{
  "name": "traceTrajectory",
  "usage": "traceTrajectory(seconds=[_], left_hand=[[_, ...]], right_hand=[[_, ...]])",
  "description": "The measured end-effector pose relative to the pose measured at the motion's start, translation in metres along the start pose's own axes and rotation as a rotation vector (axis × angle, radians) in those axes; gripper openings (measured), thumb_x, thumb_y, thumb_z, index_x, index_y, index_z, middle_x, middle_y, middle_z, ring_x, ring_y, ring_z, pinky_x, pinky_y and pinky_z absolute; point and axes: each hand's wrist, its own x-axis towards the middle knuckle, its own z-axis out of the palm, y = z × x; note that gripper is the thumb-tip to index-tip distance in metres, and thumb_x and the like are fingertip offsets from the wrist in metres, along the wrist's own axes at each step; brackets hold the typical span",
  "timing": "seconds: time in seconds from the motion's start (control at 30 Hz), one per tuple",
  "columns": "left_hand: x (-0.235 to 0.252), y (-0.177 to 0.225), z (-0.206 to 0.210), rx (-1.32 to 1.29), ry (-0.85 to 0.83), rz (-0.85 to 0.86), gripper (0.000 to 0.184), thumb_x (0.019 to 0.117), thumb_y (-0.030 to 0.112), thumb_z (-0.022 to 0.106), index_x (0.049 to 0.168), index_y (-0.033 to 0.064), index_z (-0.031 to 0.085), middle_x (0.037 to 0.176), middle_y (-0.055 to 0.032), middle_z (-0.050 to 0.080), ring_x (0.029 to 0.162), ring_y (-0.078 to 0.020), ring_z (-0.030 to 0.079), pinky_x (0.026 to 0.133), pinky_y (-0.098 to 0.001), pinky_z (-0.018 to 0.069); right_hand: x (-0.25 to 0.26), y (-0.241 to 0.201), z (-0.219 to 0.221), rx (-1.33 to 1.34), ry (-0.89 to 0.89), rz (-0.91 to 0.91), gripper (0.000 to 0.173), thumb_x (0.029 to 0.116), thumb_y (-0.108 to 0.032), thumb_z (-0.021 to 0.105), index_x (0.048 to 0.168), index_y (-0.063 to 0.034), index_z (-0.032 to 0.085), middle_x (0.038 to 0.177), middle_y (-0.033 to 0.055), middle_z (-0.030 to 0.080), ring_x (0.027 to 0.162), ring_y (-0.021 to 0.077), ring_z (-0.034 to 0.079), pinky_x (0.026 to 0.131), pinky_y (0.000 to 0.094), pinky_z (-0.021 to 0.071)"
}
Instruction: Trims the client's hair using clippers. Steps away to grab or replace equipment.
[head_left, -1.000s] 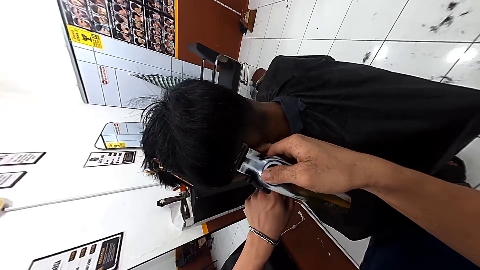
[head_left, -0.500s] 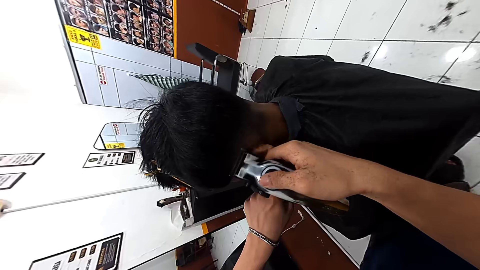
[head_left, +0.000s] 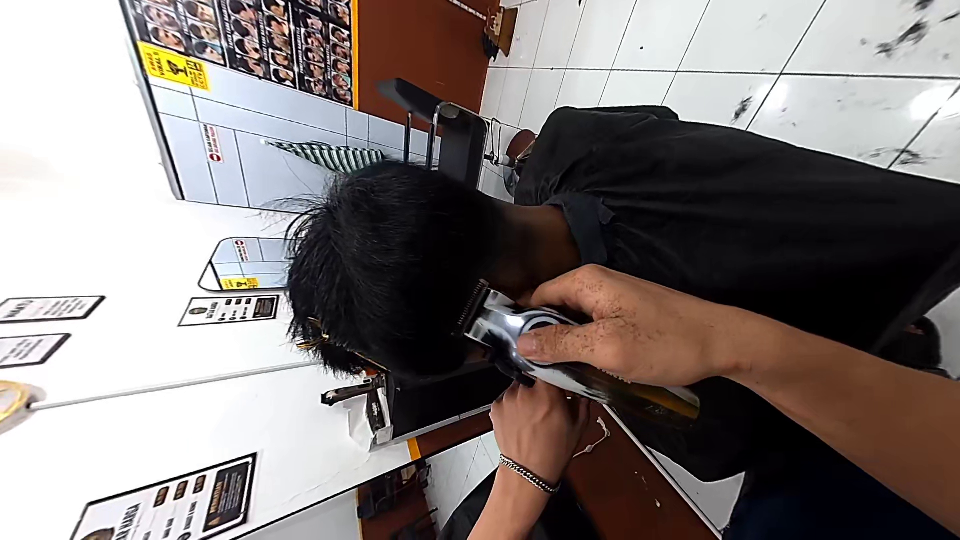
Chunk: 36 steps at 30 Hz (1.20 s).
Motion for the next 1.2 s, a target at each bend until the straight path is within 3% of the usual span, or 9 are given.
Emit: traceTrajectory(seconds=[0.13,0.23,0.37,0.43,0.57,0.67,0.9,1.07,1.2], left_hand=[[0.001,0.001,-0.004,-0.024,-0.057,-0.051,0.055,0.0860,0.042,0.063,0.115,-0.0049,0.068,0.076,-0.0090,0.070,0.052,-0.0239,0.066,0.041,-0.0402,0.0486],[-0.003,0.006,-0.020,-0.234,-0.113,-0.045,0.073,0.0914,0.032,0.060,0.150,-0.0079,0.044,0.073,-0.0063,0.069,0.047,-0.0223,0.060,0.041,-0.0400,0.0483],[0.000,0.008,-0.058,-0.772,-0.036,0.104,0.026,0.0953,0.018,0.047,0.103,0.0039,0.067,0.078,-0.0055,0.067,0.065,-0.0138,0.063,0.058,-0.0292,0.0536],[0.010,0.006,-0.083,-0.770,0.190,0.099,0.027,0.1021,0.024,0.042,0.097,0.0110,0.066,0.089,-0.0043,0.070,0.086,-0.0130,0.066,0.077,-0.0272,0.0539],[0.038,-0.001,-0.124,-0.658,0.595,0.038,0.036,0.1113,0.041,0.036,0.105,0.0143,0.059,0.098,-0.0029,0.070,0.092,-0.0115,0.064,0.081,-0.0258,0.0502],[0.069,0.005,-0.123,-0.525,0.686,0.105,0.026,0.1100,0.029,0.048,0.108,0.0069,0.061,0.111,-0.0118,0.070,0.097,-0.0206,0.066,0.082,-0.0310,0.0531],[0.072,0.046,-0.061,-0.449,0.442,-0.015,0.030,0.1056,0.024,0.052,0.098,0.0011,0.069,0.092,-0.0152,0.073,0.078,-0.0304,0.073,0.064,-0.0415,0.0594],[0.066,0.039,-0.082,-0.547,0.701,-0.069,0.028,0.1063,0.022,0.052,0.104,0.0007,0.071,0.109,-0.0148,0.076,0.092,-0.0258,0.075,0.079,-0.0364,0.0607],[0.064,0.050,-0.073,-0.644,0.419,-0.155,0.032,0.1072,0.025,0.050,0.108,-0.0017,0.068,0.099,-0.0179,0.072,0.087,-0.0334,0.073,0.075,-0.0470,0.0605]], right_hand=[[-0.004,0.014,-0.007,0.203,0.029,-0.014,0.027,0.1040,-0.027,0.055,0.094,-0.0068,0.070,0.073,0.0024,0.066,0.065,0.0077,0.065,0.058,0.0231,0.0540],[-0.012,0.004,-0.025,0.475,0.144,-0.088,0.030,0.1041,-0.023,0.044,0.103,-0.0056,0.068,0.083,0.0063,0.068,0.070,0.0143,0.069,0.064,0.0316,0.0622],[-0.034,-0.017,-0.066,0.647,0.411,-0.184,0.041,0.1090,-0.035,0.028,0.116,-0.0176,0.065,0.098,0.0023,0.070,0.078,0.0130,0.071,0.064,0.0294,0.0624],[-0.046,-0.019,-0.082,0.640,0.452,-0.228,0.050,0.1097,-0.040,0.020,0.127,-0.0165,0.060,0.103,0.0032,0.069,0.082,0.0142,0.071,0.067,0.0298,0.0622],[-0.074,-0.016,-0.088,0.618,0.506,-0.235,0.053,0.1095,-0.042,0.021,0.127,-0.0124,0.061,0.096,0.0064,0.072,0.077,0.0173,0.072,0.063,0.0324,0.0631],[-0.096,-0.009,-0.087,0.664,0.500,-0.208,0.050,0.1086,-0.041,0.027,0.124,-0.0097,0.063,0.096,0.0098,0.073,0.078,0.0197,0.074,0.067,0.0347,0.0641],[-0.154,-0.006,-0.063,0.611,0.674,-0.147,0.043,0.1052,-0.041,0.040,0.122,-0.0073,0.061,0.095,0.0099,0.074,0.077,0.0207,0.075,0.064,0.0347,0.0638],[-0.174,-0.012,-0.046,0.538,0.901,-0.143,0.060,0.1095,-0.052,0.014,0.117,-0.0151,0.061,0.097,0.0048,0.076,0.076,0.0187,0.075,0.062,0.0345,0.0638],[-0.191,-0.018,-0.027,0.499,0.855,-0.040,0.068,0.1069,-0.059,0.010,0.114,-0.0175,0.063,0.091,0.0044,0.075,0.067,0.0168,0.072,0.056,0.0317,0.0611]])
